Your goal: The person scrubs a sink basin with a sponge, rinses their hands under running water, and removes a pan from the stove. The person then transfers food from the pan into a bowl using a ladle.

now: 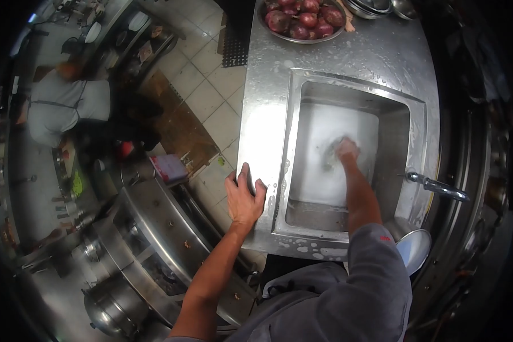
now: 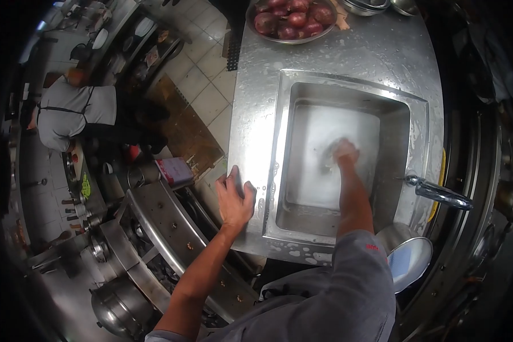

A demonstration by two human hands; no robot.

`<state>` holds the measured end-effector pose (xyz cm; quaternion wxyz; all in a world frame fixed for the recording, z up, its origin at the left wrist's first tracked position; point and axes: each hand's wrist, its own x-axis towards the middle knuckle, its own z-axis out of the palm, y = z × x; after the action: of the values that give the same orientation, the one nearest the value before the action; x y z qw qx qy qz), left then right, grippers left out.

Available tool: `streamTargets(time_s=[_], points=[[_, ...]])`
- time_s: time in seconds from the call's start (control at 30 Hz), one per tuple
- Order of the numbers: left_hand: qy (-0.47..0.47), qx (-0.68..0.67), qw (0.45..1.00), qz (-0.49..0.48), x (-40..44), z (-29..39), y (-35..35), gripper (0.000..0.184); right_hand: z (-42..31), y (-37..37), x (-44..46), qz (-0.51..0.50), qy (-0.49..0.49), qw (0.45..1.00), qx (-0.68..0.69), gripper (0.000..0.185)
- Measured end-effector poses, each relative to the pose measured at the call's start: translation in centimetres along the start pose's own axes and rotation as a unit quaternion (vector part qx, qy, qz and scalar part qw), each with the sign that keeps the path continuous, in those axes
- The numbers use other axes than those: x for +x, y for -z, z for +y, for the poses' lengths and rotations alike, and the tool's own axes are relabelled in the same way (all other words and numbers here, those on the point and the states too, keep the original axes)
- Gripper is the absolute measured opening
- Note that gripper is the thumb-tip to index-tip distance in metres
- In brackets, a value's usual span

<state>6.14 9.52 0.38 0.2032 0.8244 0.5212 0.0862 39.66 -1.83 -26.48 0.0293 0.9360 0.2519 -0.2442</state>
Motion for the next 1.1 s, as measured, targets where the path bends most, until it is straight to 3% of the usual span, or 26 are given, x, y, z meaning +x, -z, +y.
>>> streamTargets(time_s=[0.07, 0.13, 0.17, 0.27, 0.33, 0.37, 0.43, 0.5, 0.63, 0.67, 0.73, 0.8, 0.87, 0.97, 1.0, 1.03, 1.1], points=[[0.000, 0.002, 1.000, -0.001, -0.1, 0.1, -0.2, 0.059, -0.1, 1.3, 2.6, 0.145, -0.112, 0.977, 0.107, 0.031], [0.001, 0.010, 1.000, 0.004, 0.1, -0.1, -0.2, 0.059, -0.4, 3.3, 5.4, 0.287, -0.132, 0.919, 0.237, 0.036], [-0.001, 0.003, 1.000, 0.005, 0.1, -0.1, -0.2, 0.059, 0.3, 3.3, 6.7, 0.367, -0.087, 0.878, 0.296, 0.039], [-0.013, -0.003, 1.000, 0.006, 0.1, -0.2, -0.3, 0.059, -0.6, 6.7, 7.0, 0.333, -0.147, 0.880, 0.305, 0.045], [-0.021, -0.003, 1.000, 0.010, 0.1, -0.4, -0.5, 0.058, -1.0, 5.2, 5.6, 0.123, -0.087, 0.968, 0.200, 0.050], [-0.026, -0.002, 0.999, 0.018, 0.0, -0.4, -0.5, 0.058, -1.0, -1.3, 6.2, 0.115, -0.089, 0.977, 0.155, 0.041], [-0.040, 0.001, 0.999, 0.019, -0.3, -0.2, -0.7, 0.057, -4.7, 4.0, -2.9, -0.116, -0.049, 0.987, 0.105, 0.050], [-0.053, 0.005, 0.998, 0.026, -0.1, -0.5, -0.6, 0.057, -6.2, 5.6, -8.4, -0.104, -0.075, 0.961, 0.244, 0.049], [-0.067, -0.001, 0.997, 0.048, -0.5, -0.4, -0.7, 0.055, -7.8, 13.0, -19.3, 0.017, -0.006, 0.968, 0.250, 0.047], [-0.058, -0.010, 0.998, 0.037, -0.8, 0.2, -0.2, 0.056, -7.8, 18.2, -23.4, 0.036, -0.013, 0.958, 0.284, 0.047], [-0.062, 0.000, 0.997, 0.049, -0.8, -0.3, -0.7, 0.057, -5.4, 23.0, -27.9, 0.085, 0.011, 0.959, 0.269, 0.043], [-0.052, -0.009, 0.998, 0.038, -1.1, 0.1, 0.1, 0.058, -0.7, 26.5, -32.3, 0.250, 0.080, 0.913, 0.311, 0.038], [-0.036, -0.016, 0.999, 0.032, -1.4, 0.4, 0.4, 0.058, 5.7, 27.8, -35.9, 0.273, 0.043, 0.889, 0.366, 0.035], [-0.026, -0.013, 0.999, 0.041, -1.4, 0.0, 0.4, 0.057, 14.9, 27.3, -39.5, 0.166, -0.063, 0.968, 0.179, 0.042], [-0.032, -0.015, 0.999, 0.039, -1.4, 0.0, 0.4, 0.057, 17.8, 23.8, -39.7, 0.169, -0.054, 0.968, 0.178, 0.042], [-0.037, -0.016, 0.998, 0.037, -1.4, -0.1, 0.4, 0.057, 20.7, 18.7, -39.3, 0.224, -0.014, 0.974, 0.017, 0.044], [-0.035, -0.017, 0.998, 0.039, -1.4, -0.2, 0.5, 0.058, 21.3, 16.9, -39.0, 0.270, 0.036, 0.951, -0.146, 0.048]])
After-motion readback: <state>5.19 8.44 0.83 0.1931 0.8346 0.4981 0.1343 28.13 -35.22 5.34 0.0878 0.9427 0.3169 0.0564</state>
